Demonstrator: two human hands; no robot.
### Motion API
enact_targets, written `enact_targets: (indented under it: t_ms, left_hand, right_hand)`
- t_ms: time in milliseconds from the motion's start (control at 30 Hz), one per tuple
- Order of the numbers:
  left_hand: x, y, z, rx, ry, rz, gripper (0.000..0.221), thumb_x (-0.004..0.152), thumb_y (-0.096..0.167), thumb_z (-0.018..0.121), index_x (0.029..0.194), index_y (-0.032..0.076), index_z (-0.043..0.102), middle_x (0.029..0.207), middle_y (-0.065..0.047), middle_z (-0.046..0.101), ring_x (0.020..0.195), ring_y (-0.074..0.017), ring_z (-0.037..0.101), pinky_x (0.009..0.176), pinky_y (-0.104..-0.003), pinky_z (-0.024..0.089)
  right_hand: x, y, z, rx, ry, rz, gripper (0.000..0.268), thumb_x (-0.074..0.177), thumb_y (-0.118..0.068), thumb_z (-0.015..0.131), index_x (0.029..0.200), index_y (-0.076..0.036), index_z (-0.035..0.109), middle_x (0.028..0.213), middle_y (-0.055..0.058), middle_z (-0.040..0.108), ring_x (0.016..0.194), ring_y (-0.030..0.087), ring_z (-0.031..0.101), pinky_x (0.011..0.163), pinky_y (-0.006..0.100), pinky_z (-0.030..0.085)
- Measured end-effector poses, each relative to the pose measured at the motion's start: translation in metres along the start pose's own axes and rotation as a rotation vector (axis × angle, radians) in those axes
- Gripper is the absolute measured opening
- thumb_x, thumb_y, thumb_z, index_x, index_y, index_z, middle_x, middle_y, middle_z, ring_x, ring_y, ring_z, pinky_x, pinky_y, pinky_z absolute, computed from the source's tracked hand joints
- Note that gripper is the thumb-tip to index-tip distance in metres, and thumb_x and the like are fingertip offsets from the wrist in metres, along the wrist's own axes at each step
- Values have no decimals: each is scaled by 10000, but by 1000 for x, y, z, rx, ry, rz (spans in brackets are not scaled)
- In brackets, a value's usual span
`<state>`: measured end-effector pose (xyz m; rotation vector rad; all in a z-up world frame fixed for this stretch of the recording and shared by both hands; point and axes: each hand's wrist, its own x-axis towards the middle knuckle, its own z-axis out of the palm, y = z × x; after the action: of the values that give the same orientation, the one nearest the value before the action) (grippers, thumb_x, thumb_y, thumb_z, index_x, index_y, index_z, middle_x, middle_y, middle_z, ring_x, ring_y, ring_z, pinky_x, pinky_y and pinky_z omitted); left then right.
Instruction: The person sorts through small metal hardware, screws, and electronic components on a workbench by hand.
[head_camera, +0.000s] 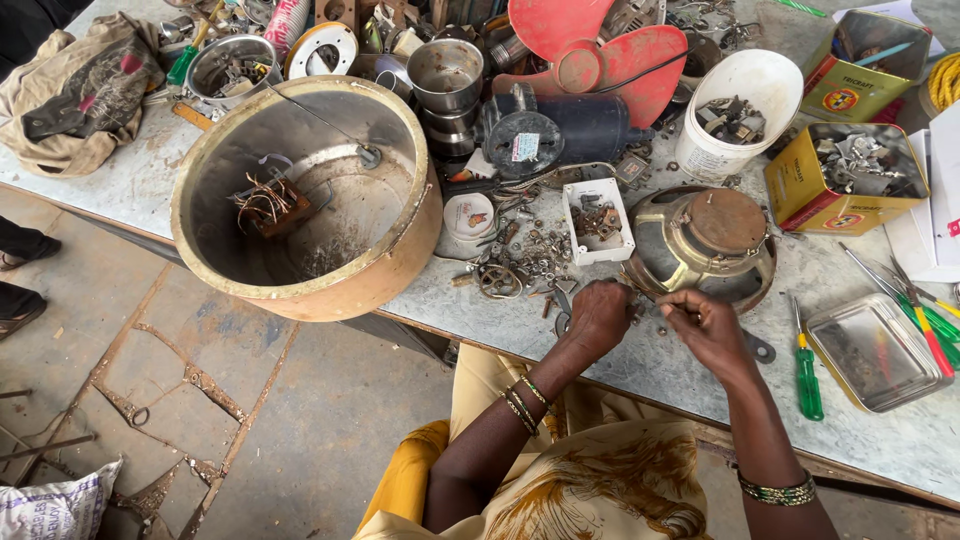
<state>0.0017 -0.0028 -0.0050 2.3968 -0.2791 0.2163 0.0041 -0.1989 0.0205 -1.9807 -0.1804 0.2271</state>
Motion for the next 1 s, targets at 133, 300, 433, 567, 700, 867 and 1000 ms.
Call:
enact_targets:
  t_ms: [133, 300, 433, 567, 700, 867, 1000]
  left_hand:
    - [0, -5, 15, 103, 38, 59, 60, 811, 103, 759, 774, 61, 740, 853, -184, 720, 864, -375, 716, 760, -483, 558]
    - [4, -4, 5, -16, -21, 50, 58, 765, 92, 776, 786, 48, 745, 830, -174, 734, 824, -362, 718, 717, -475, 553]
    - [0, -1, -8, -192, -54, -21, 103, 814, 150, 799, 797, 54, 768, 819, -137, 763, 758, -308, 728, 670, -426, 556]
    - [-3, -14, -14, -517, -46, -204, 196, 847, 235, 830, 893, 53, 772, 771, -80, 745, 690, -187, 707, 635, -337, 548]
    - [-1, -42, -9, -1031, -155, -347, 259, 973, 217, 780, 977, -38, 737, 798, -66, 685, 695, -163, 613, 606, -329, 511]
    - [-1, -48, 7, -1336, -189, -416, 203, 983, 139, 635, 1098, -28, 654, 927, -107, 703, 794, -203, 718, 731, -355, 621]
    - [-2, -56, 14, -1359, -159, -384, 198, 1010, 141, 612, 1111, -21, 666, 939, -100, 702, 836, -200, 711, 740, -356, 619]
  right_hand:
    - [-12, -31, 6, -516, 81, 27, 303, 918, -149, 730, 1220, -126, 736, 634, 108, 654, 539, 192, 566, 549, 341, 439]
    - [-16, -30, -8, -343, 99, 91, 213, 945, -209, 745, 1128, -102, 770, 739, 93, 755, 566, 194, 626, 545, 369, 481]
    - [4, -38, -26, -249, 313, -198, 216, 971, -181, 695, 1172, -122, 751, 1008, 71, 766, 663, 148, 697, 549, 338, 550]
    - [11, -50, -30, -527, 531, -478, 129, 991, -135, 777, 1100, -66, 770, 1012, 117, 758, 763, 166, 685, 673, 344, 544]
    - [29, -30, -47, -374, 497, -370, 96, 1014, -88, 754, 1109, -72, 757, 1034, 84, 764, 738, 127, 672, 586, 281, 509]
    - [101, 14, -164, -367, 744, -562, 46, 1067, 3, 671, 1043, 13, 709, 993, 115, 753, 869, 117, 680, 751, 255, 536]
    - [122, 29, -201, -265, 806, -502, 72, 1066, -7, 678, 1113, 19, 727, 991, 96, 733, 858, 103, 650, 787, 265, 521]
